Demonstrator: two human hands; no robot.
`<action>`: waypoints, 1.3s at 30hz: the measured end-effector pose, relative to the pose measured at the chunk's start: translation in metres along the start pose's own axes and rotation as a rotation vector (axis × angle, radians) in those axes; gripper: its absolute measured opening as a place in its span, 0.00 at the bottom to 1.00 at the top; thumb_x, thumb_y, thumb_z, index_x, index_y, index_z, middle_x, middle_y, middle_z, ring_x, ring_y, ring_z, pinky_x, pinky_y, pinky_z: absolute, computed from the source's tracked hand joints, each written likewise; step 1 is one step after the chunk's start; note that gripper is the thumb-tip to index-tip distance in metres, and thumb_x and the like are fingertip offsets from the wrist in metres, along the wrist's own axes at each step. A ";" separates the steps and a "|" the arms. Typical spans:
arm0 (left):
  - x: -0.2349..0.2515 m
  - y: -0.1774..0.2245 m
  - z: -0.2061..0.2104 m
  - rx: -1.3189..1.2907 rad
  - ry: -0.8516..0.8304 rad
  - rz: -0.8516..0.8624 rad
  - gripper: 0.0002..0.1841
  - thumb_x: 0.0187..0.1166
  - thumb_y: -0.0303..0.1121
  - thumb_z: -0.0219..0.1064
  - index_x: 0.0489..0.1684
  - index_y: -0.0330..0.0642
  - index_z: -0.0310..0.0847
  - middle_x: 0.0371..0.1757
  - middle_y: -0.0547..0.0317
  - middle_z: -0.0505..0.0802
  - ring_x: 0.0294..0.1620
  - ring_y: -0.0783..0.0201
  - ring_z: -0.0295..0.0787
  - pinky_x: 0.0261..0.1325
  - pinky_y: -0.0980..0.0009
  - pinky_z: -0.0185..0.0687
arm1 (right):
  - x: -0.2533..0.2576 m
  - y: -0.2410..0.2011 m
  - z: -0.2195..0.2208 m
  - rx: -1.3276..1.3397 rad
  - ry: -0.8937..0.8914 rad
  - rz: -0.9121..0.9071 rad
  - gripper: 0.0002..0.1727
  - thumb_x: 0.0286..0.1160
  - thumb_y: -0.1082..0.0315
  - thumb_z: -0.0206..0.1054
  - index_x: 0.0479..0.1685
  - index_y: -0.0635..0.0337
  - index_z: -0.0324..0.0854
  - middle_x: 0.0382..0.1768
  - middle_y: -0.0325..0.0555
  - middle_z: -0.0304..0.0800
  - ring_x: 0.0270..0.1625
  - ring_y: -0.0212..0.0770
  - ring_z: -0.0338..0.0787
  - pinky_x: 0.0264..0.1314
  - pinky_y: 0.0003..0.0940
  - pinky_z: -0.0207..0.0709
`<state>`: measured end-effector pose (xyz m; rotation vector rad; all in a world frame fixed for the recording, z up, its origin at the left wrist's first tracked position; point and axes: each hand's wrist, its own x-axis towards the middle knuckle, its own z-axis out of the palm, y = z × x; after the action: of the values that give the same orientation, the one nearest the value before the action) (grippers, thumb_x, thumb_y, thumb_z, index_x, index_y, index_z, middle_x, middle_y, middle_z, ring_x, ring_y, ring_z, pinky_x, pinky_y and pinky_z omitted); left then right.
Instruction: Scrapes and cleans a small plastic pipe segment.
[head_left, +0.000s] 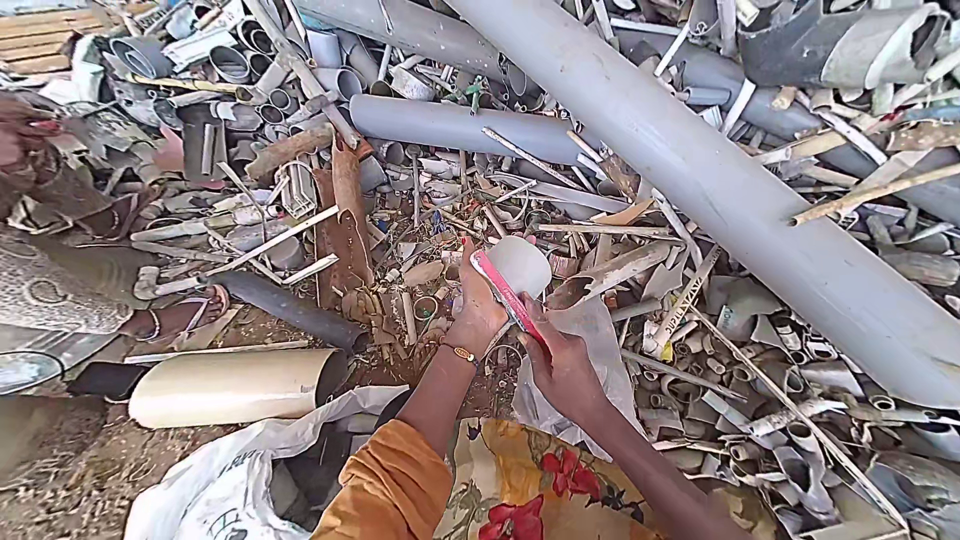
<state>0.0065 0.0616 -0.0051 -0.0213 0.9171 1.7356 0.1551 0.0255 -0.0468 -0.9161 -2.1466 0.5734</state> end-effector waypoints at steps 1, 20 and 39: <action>0.001 0.000 -0.001 0.016 -0.007 -0.001 0.39 0.82 0.72 0.39 0.72 0.50 0.73 0.60 0.49 0.89 0.61 0.52 0.87 0.59 0.46 0.84 | 0.002 0.001 -0.003 0.026 0.006 0.031 0.28 0.81 0.69 0.60 0.80 0.70 0.74 0.31 0.52 0.94 0.24 0.43 0.89 0.32 0.40 0.85; -0.003 -0.002 0.010 -0.020 -0.150 0.024 0.36 0.91 0.60 0.30 0.70 0.42 0.75 0.57 0.46 0.91 0.57 0.53 0.90 0.56 0.52 0.87 | 0.000 -0.005 0.012 -0.026 0.095 -0.032 0.29 0.76 0.69 0.59 0.79 0.68 0.77 0.26 0.48 0.92 0.18 0.41 0.85 0.24 0.38 0.83; 0.000 0.004 0.010 -0.166 -0.027 -0.013 0.35 0.87 0.65 0.39 0.72 0.46 0.69 0.58 0.46 0.87 0.58 0.51 0.87 0.55 0.44 0.84 | -0.018 0.039 -0.028 0.049 -0.055 0.401 0.37 0.86 0.74 0.52 0.94 0.68 0.45 0.25 0.52 0.84 0.22 0.45 0.82 0.31 0.45 0.81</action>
<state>0.0076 0.0673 0.0044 -0.1116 0.7501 1.7917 0.2023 0.0407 -0.0612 -1.3282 -1.9942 0.8512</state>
